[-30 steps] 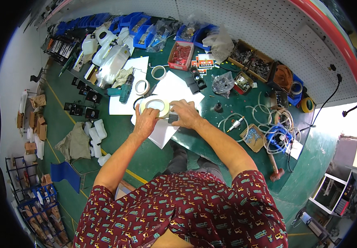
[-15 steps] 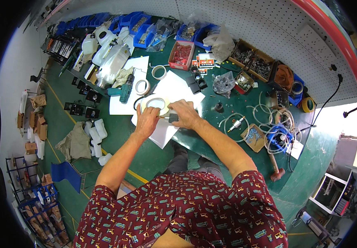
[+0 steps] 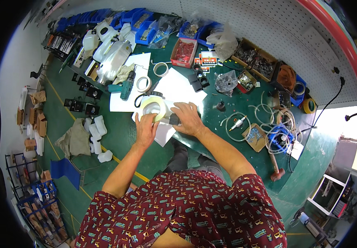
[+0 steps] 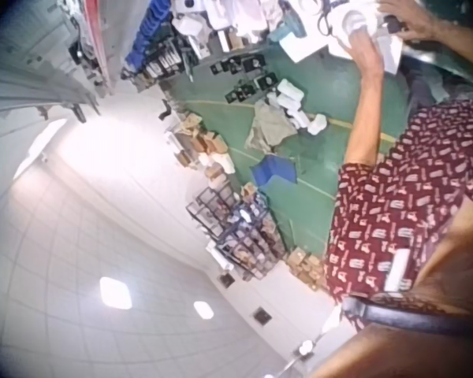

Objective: The person assembles a white plastic component by inserting a black cylindrical part, applying tape, and securing it with a screwdriver. They handle multiple white plastic pieces, a roll of tape, and a screwdriver on a cluttered workbench.

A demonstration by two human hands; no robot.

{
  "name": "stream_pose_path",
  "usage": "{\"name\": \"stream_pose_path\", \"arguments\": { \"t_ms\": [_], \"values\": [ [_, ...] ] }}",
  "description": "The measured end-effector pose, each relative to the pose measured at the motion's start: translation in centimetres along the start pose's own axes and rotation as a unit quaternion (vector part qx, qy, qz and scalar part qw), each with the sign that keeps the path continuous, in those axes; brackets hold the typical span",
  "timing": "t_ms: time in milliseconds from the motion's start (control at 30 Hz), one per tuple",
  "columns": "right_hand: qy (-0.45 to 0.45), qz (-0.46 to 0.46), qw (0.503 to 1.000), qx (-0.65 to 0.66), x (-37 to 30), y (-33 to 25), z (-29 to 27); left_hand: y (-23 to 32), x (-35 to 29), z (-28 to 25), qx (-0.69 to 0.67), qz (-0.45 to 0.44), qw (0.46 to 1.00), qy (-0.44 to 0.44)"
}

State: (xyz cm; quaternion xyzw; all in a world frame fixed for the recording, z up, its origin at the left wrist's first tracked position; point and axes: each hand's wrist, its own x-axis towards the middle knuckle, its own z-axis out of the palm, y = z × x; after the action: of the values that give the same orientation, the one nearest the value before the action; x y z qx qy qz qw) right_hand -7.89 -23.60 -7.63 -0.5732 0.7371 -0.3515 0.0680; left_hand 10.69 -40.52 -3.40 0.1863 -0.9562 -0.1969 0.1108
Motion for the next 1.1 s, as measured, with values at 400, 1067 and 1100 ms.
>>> {"name": "stream_pose_path", "arguments": {
  "t_ms": [400,1067,1100],
  "values": [
    [-0.016,0.007,0.999,-0.036,-1.5,-2.8,1.4,-0.9,-1.0,1.3,-0.125,0.018,0.991,0.048],
    [0.114,0.261,0.841,0.46,3.1,-3.7,0.4,0.4,0.1,0.9,-0.155,0.028,0.987,0.026],
    [0.107,0.266,0.839,0.463,3.2,-3.7,0.2,0.5,0.1,0.7,-0.157,0.033,0.987,0.029]
  ]
}}
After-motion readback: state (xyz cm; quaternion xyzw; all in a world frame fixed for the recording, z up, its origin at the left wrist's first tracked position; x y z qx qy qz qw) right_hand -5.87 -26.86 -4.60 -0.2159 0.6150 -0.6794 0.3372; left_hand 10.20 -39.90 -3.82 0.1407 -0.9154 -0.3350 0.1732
